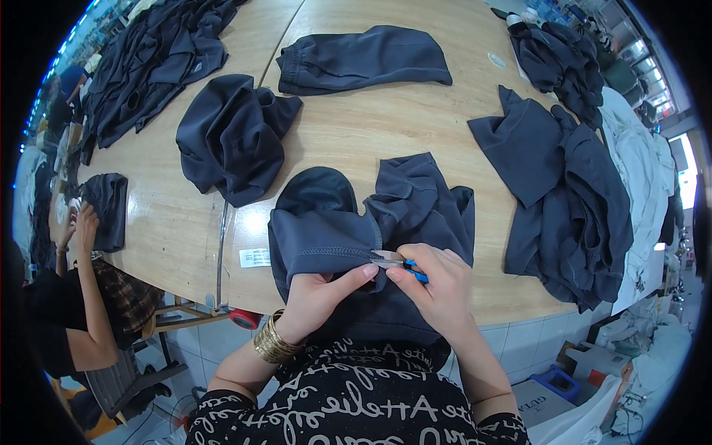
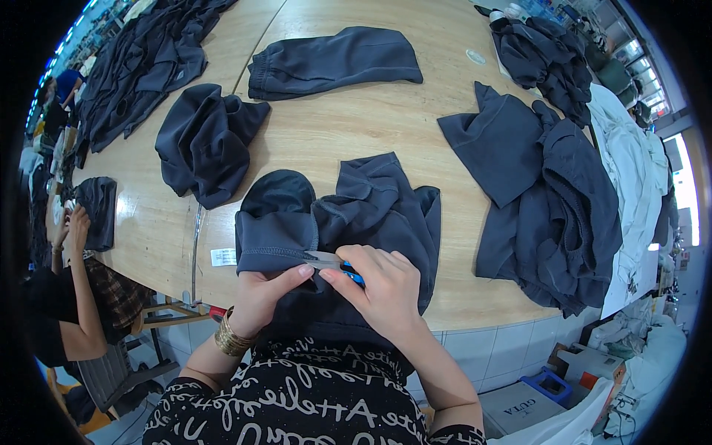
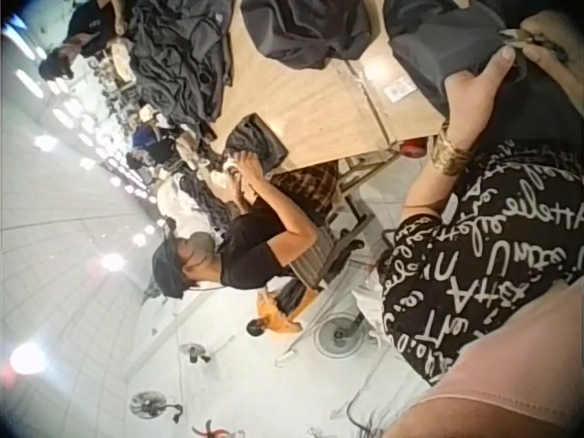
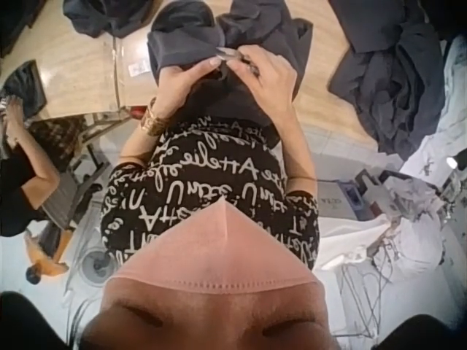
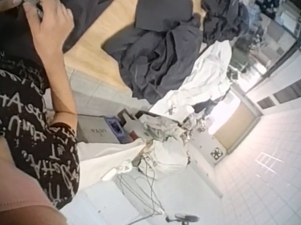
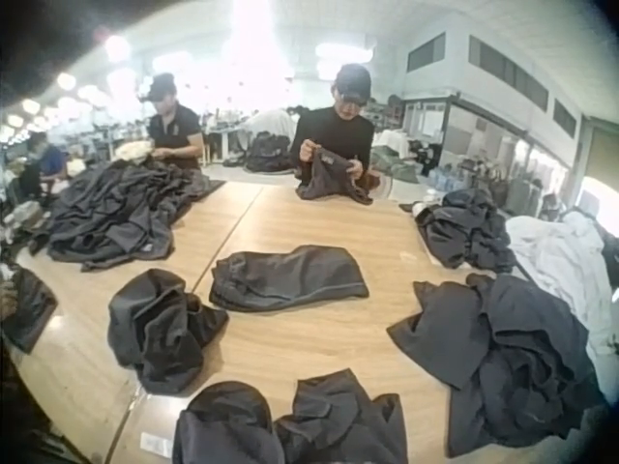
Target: Using snips to trim loose threads from the waistband and seams of dark gray shorts.
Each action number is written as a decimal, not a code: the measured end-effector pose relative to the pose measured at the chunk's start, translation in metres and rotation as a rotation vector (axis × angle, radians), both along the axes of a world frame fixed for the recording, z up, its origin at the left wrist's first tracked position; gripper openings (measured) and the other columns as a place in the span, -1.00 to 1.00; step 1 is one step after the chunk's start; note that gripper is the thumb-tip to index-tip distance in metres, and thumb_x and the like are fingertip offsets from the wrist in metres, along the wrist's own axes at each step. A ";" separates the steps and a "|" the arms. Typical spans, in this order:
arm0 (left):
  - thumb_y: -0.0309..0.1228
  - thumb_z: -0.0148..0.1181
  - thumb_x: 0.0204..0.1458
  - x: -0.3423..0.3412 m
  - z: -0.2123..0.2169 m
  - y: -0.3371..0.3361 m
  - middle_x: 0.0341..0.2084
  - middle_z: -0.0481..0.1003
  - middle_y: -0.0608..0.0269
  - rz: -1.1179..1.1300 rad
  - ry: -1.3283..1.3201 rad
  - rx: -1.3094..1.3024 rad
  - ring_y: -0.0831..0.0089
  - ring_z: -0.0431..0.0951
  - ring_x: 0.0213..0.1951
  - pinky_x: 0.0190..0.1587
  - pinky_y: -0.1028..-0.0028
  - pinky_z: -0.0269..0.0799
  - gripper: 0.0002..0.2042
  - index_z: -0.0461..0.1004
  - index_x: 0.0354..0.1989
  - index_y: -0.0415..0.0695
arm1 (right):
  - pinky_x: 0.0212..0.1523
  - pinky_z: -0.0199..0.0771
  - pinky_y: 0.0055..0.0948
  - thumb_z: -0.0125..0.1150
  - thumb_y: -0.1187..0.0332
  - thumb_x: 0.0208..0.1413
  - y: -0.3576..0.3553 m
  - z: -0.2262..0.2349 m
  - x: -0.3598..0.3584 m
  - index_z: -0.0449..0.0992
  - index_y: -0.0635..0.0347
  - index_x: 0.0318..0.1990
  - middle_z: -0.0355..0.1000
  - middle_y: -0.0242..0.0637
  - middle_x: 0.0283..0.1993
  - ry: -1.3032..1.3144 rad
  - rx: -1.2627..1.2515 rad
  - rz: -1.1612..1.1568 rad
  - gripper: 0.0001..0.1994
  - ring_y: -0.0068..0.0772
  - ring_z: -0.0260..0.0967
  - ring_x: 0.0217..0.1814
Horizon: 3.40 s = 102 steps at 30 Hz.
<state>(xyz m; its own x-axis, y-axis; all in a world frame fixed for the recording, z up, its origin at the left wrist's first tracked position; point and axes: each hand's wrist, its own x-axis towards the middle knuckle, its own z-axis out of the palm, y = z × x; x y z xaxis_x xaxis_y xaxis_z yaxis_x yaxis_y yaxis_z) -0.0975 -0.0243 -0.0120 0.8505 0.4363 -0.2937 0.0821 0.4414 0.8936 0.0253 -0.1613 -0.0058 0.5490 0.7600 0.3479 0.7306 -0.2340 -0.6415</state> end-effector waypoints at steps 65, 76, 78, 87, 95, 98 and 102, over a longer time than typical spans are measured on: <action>-0.50 0.26 0.01 -0.002 -0.001 -0.004 -0.35 0.56 0.33 0.094 -0.084 0.200 0.66 0.48 -0.33 -0.26 0.64 0.38 -0.84 0.53 -0.25 -0.30 | -0.57 0.02 -0.51 0.33 0.09 -0.12 -0.006 0.003 0.001 0.48 0.11 -0.41 0.29 -0.47 -0.62 -0.241 -0.012 -0.001 -0.70 -0.51 0.22 -0.63; -0.52 0.24 0.02 -0.003 0.000 -0.005 -0.36 0.56 0.32 0.047 -0.054 0.217 0.67 0.48 -0.34 -0.27 0.65 0.39 -0.85 0.53 -0.25 -0.31 | -0.58 0.06 -0.51 0.33 0.11 -0.10 0.000 -0.002 -0.001 0.47 0.12 -0.41 0.29 -0.46 -0.63 -0.250 0.064 -0.018 -0.71 -0.51 0.25 -0.62; -0.53 0.23 0.02 -0.003 0.001 -0.005 -0.36 0.56 0.32 0.047 -0.049 0.226 0.67 0.49 -0.34 -0.28 0.64 0.39 -0.85 0.53 -0.25 -0.31 | -0.58 0.06 -0.51 0.33 0.11 -0.10 0.001 -0.001 -0.002 0.47 0.12 -0.41 0.29 -0.45 -0.62 -0.239 0.067 -0.021 -0.71 -0.51 0.25 -0.62; -0.54 0.23 0.01 -0.002 0.002 -0.006 -0.35 0.55 0.31 0.067 -0.070 0.195 0.66 0.49 -0.33 -0.27 0.64 0.40 -0.86 0.54 -0.25 -0.30 | -0.59 0.06 -0.51 0.32 0.11 -0.08 0.005 -0.002 -0.006 0.46 0.12 -0.41 0.30 -0.45 -0.62 -0.181 0.074 -0.035 -0.71 -0.51 0.27 -0.62; -0.54 0.24 0.01 -0.002 0.002 -0.005 -0.34 0.56 0.31 0.050 -0.045 0.235 0.66 0.49 -0.32 -0.26 0.64 0.40 -0.85 0.54 -0.25 -0.30 | -0.59 0.07 -0.52 0.32 0.12 -0.08 0.004 0.000 -0.005 0.46 0.12 -0.43 0.30 -0.45 -0.63 -0.156 0.058 -0.042 -0.72 -0.50 0.27 -0.64; -0.54 0.24 0.01 -0.001 0.002 -0.005 -0.33 0.56 0.31 0.050 -0.050 0.235 0.66 0.50 -0.31 -0.25 0.63 0.41 -0.86 0.54 -0.25 -0.30 | -0.59 0.07 -0.52 0.32 0.12 -0.08 0.003 -0.001 -0.004 0.46 0.11 -0.43 0.30 -0.44 -0.63 -0.148 0.066 -0.034 -0.73 -0.50 0.27 -0.64; -0.54 0.23 0.02 -0.001 0.003 -0.004 -0.32 0.56 0.29 0.037 -0.059 0.252 0.65 0.51 -0.30 -0.24 0.63 0.41 -0.85 0.54 -0.23 -0.30 | -0.59 0.08 -0.52 0.32 0.13 -0.08 0.002 -0.001 -0.002 0.46 0.10 -0.45 0.31 -0.45 -0.64 -0.168 0.053 -0.025 -0.74 -0.51 0.27 -0.64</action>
